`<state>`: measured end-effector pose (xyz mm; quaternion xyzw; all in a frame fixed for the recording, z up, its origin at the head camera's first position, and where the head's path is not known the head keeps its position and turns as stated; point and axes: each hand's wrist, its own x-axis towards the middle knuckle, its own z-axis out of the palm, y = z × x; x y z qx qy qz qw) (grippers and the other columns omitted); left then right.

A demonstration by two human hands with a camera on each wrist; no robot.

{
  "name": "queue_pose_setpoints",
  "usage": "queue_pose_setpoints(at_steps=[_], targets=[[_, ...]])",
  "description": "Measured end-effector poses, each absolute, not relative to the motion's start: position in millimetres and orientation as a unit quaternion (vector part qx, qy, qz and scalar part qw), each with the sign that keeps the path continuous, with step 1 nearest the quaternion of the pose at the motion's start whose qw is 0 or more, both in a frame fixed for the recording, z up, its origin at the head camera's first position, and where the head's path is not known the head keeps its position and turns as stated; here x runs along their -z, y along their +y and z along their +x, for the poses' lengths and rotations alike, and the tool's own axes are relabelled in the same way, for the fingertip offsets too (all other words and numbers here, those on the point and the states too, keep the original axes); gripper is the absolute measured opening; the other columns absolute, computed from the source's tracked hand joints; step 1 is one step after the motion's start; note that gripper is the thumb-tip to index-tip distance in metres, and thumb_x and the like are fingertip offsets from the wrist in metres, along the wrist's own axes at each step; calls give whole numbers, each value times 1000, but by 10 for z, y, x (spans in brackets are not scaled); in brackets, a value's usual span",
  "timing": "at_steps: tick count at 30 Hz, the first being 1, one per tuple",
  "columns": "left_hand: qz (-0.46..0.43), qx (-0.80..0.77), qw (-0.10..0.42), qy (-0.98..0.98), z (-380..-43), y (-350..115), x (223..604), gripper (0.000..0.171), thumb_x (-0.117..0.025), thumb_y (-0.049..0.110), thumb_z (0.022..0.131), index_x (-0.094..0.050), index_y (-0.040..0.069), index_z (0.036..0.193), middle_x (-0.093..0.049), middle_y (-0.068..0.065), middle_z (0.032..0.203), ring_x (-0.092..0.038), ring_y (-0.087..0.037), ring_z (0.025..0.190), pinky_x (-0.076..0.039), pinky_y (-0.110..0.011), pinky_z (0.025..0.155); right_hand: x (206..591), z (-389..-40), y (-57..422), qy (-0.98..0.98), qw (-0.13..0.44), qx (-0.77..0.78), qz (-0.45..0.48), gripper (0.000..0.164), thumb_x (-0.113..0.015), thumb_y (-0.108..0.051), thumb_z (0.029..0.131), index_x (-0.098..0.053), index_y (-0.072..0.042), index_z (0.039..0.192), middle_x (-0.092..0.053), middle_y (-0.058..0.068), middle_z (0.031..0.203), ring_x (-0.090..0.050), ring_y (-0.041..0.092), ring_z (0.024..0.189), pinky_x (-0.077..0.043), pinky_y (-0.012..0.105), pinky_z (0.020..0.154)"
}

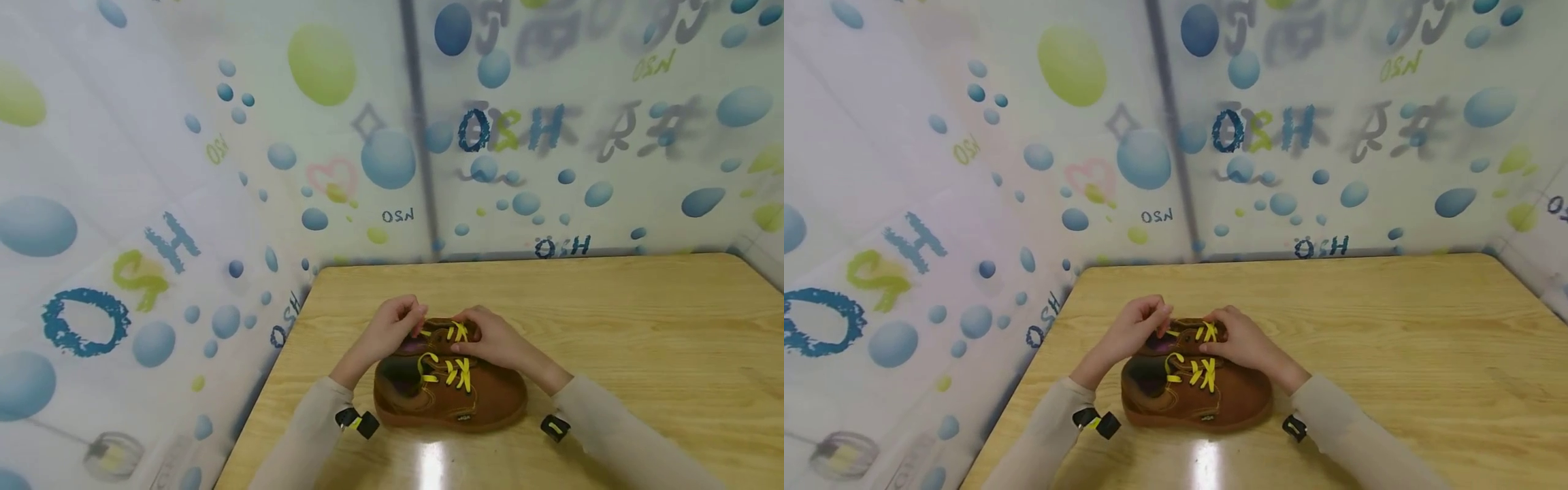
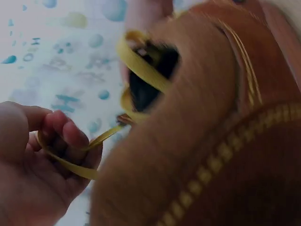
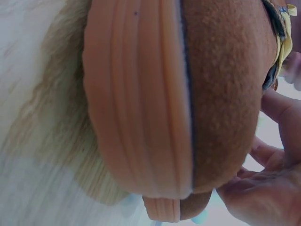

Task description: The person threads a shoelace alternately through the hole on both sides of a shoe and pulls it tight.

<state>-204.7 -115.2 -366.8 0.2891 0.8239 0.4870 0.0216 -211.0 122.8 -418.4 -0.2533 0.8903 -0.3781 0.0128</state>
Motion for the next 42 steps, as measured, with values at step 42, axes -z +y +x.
queue_pose_setpoints(at_steps=[42], targets=[[202,-460,27,864,-2115,-1181,3424,38,-55,30,102,-63,9,71,-72,-3,100,-65,-19,100,-50,-36,89,4142,-2036,1236,879,24,406,-250,51,-74,-33,89,-60,-7,130,-58,14,117,-48,12,76,-43,27,69]])
